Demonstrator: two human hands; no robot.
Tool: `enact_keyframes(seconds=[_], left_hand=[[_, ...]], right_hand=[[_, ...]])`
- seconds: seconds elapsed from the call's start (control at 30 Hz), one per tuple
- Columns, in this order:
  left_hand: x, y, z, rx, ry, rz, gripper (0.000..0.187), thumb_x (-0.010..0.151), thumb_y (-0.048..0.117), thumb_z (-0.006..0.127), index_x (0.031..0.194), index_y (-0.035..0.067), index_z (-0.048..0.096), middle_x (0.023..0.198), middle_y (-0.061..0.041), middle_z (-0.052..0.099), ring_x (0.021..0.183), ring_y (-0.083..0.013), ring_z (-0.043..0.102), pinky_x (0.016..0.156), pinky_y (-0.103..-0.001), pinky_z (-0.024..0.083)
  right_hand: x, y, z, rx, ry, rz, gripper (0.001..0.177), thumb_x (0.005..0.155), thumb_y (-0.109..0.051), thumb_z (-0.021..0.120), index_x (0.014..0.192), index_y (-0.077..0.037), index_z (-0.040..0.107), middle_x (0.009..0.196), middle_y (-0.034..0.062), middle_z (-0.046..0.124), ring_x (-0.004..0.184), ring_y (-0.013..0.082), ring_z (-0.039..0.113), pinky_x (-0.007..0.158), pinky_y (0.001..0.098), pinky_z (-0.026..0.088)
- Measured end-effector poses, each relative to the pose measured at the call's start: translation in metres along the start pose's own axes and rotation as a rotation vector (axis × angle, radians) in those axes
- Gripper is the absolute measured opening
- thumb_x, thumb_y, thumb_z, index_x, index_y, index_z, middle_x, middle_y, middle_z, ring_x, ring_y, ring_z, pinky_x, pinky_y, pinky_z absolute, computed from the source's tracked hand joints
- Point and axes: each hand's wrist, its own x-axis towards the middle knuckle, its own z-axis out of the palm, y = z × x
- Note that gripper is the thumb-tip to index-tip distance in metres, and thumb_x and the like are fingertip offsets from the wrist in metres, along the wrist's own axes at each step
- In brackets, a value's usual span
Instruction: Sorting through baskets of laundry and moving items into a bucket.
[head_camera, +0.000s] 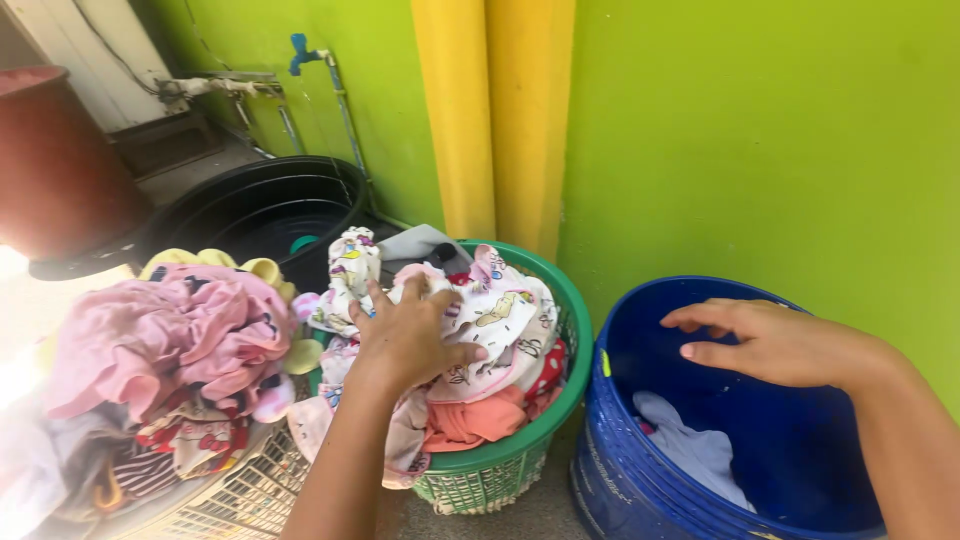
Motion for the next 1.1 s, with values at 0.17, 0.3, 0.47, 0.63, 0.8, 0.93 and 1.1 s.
enact_keyframes(seconds=[0.17, 0.3, 0.47, 0.63, 0.8, 0.93, 1.1], left_hand=[[0.0, -0.041, -0.009, -0.454, -0.127, -0.566, 0.044, 0.097, 0.048, 0.061, 0.124, 0.014, 0.068, 0.1, -0.022, 0.075, 0.097, -0.0409, 0.07, 0.085, -0.05, 0.053], [0.001, -0.052, -0.028, -0.821, 0.523, -0.459, 0.037, 0.11, 0.037, 0.052, 0.112, 0.002, 0.064, 0.096, -0.01, 0.075, 0.084, -0.025, 0.071, 0.075, -0.038, 0.056], [0.007, -0.024, -0.046, -1.668, 0.522, -0.423, 0.026, 0.114, 0.027, 0.05, 0.122, 0.007, 0.064, 0.097, -0.004, 0.071, 0.07, -0.0117, 0.059, 0.051, -0.028, 0.045], [-0.002, -0.01, -0.084, -2.245, 0.483, -0.158, 0.019, 0.109, 0.011, 0.051, 0.12, -0.002, 0.06, 0.11, -0.01, 0.071, 0.095, -0.0192, 0.072, 0.081, -0.033, 0.06], [-0.014, -0.042, -0.1, -2.153, 0.792, -0.056, 0.022, 0.113, 0.01, 0.05, 0.131, 0.0, 0.058, 0.119, -0.008, 0.069, 0.105, -0.0193, 0.07, 0.09, -0.034, 0.059], [-0.021, -0.074, -0.081, -1.853, 0.921, -0.104, 0.034, 0.108, 0.0, 0.055, 0.141, 0.003, 0.045, 0.128, -0.009, 0.064, 0.115, -0.0188, 0.069, 0.1, -0.034, 0.059], [-0.033, -0.087, -0.052, -1.821, 0.479, -0.117, 0.072, 0.103, 0.018, 0.058, 0.164, 0.012, 0.022, 0.135, -0.006, 0.051, 0.125, -0.0171, 0.057, 0.105, -0.036, 0.053]], right_hand=[[0.041, -0.076, 0.015, 0.14, -0.024, -0.278, 0.054, 0.09, -0.041, 0.069, 0.139, -0.018, 0.064, 0.125, 0.0018, 0.073, 0.114, 0.0169, 0.067, 0.097, 0.0344, 0.056], [0.092, -0.124, 0.044, 0.512, 0.003, -0.555, 0.055, 0.086, -0.023, 0.074, 0.137, -0.008, 0.06, 0.122, 0.0091, 0.07, 0.106, 0.0195, 0.066, 0.091, 0.0366, 0.059], [0.099, -0.192, 0.089, 0.423, 0.088, -0.57, 0.092, 0.07, -0.03, 0.091, 0.148, -0.016, 0.044, 0.14, 0.0085, 0.056, 0.128, 0.0231, 0.051, 0.105, 0.0392, 0.045], [0.111, -0.218, 0.136, 0.189, 0.323, -0.949, 0.069, 0.079, -0.037, 0.09, 0.137, -0.011, 0.061, 0.138, 0.0122, 0.067, 0.128, 0.0271, 0.057, 0.109, 0.0449, 0.042], [0.102, -0.188, 0.106, 1.686, -0.033, -0.552, 0.04, 0.092, -0.026, 0.062, 0.124, -0.003, 0.066, 0.115, 0.0122, 0.075, 0.097, 0.0243, 0.075, 0.088, 0.0426, 0.062], [0.086, -0.141, 0.064, 1.722, -0.083, -0.555, 0.034, 0.097, -0.022, 0.056, 0.12, 0.001, 0.067, 0.106, 0.0159, 0.075, 0.089, 0.0275, 0.075, 0.08, 0.0455, 0.063], [0.069, -0.14, 0.033, 1.559, 0.123, -0.363, 0.03, 0.101, -0.016, 0.056, 0.125, -0.001, 0.066, 0.106, 0.0156, 0.073, 0.084, 0.0218, 0.072, 0.071, 0.0367, 0.061]])
